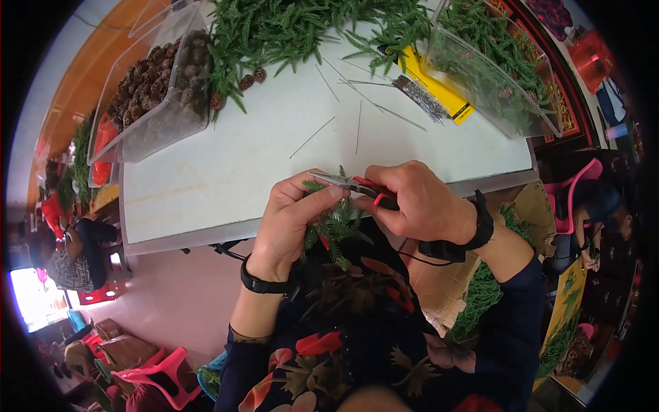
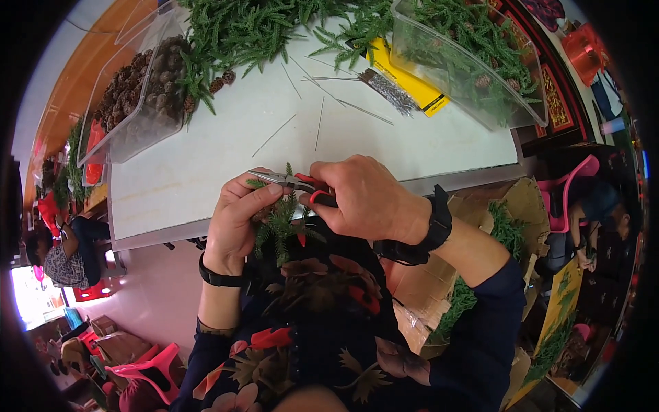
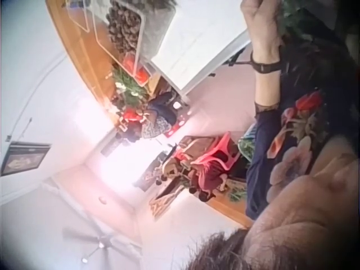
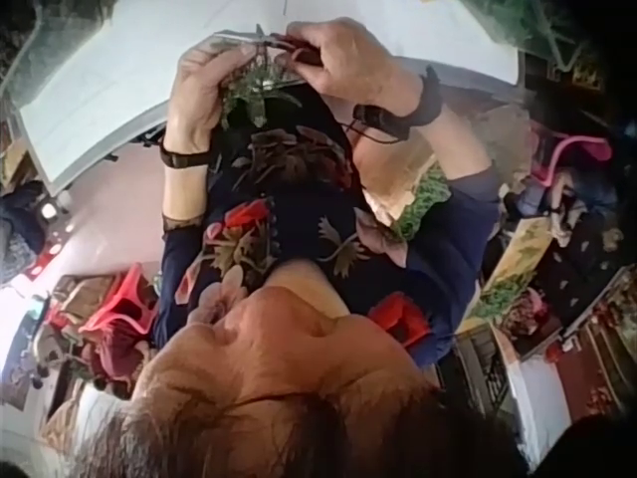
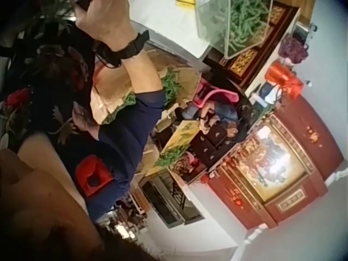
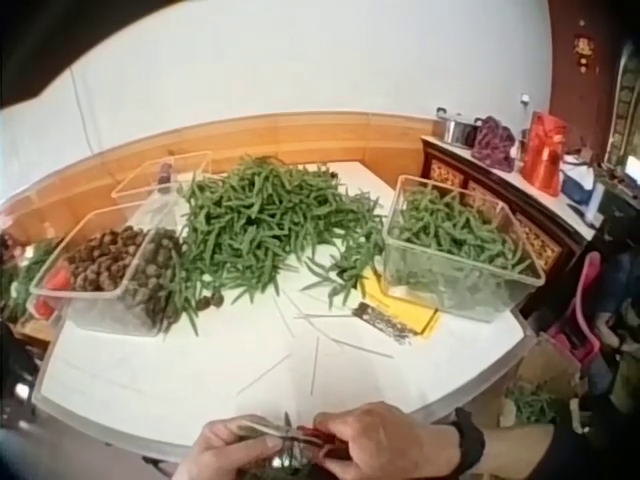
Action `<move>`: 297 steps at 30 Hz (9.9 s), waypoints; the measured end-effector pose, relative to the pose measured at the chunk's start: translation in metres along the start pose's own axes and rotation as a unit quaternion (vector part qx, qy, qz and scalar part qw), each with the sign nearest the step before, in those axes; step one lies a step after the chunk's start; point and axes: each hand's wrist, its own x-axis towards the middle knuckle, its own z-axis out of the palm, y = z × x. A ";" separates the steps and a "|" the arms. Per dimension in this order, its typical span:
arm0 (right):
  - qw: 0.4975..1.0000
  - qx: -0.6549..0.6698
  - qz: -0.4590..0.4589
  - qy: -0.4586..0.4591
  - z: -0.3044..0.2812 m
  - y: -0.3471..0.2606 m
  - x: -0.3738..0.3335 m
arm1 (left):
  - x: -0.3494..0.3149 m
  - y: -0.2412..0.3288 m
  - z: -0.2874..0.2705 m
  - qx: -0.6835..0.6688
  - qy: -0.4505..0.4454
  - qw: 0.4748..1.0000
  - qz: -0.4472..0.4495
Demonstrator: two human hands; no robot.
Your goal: Trimming and sorting green plant stems using small nippers at a work table.
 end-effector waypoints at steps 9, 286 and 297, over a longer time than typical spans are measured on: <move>0.996 -0.003 -0.051 0.075 0.009 0.006 -0.001 | 0.001 -0.002 0.000 -0.018 -0.025 0.999 -0.012; 0.997 -0.036 0.024 0.057 -0.021 -0.020 0.049 | 0.018 0.053 -0.005 0.068 0.100 0.987 0.103; 0.995 -0.042 -0.040 0.078 -0.015 -0.007 0.055 | 0.022 0.051 -0.010 0.081 0.061 0.992 0.078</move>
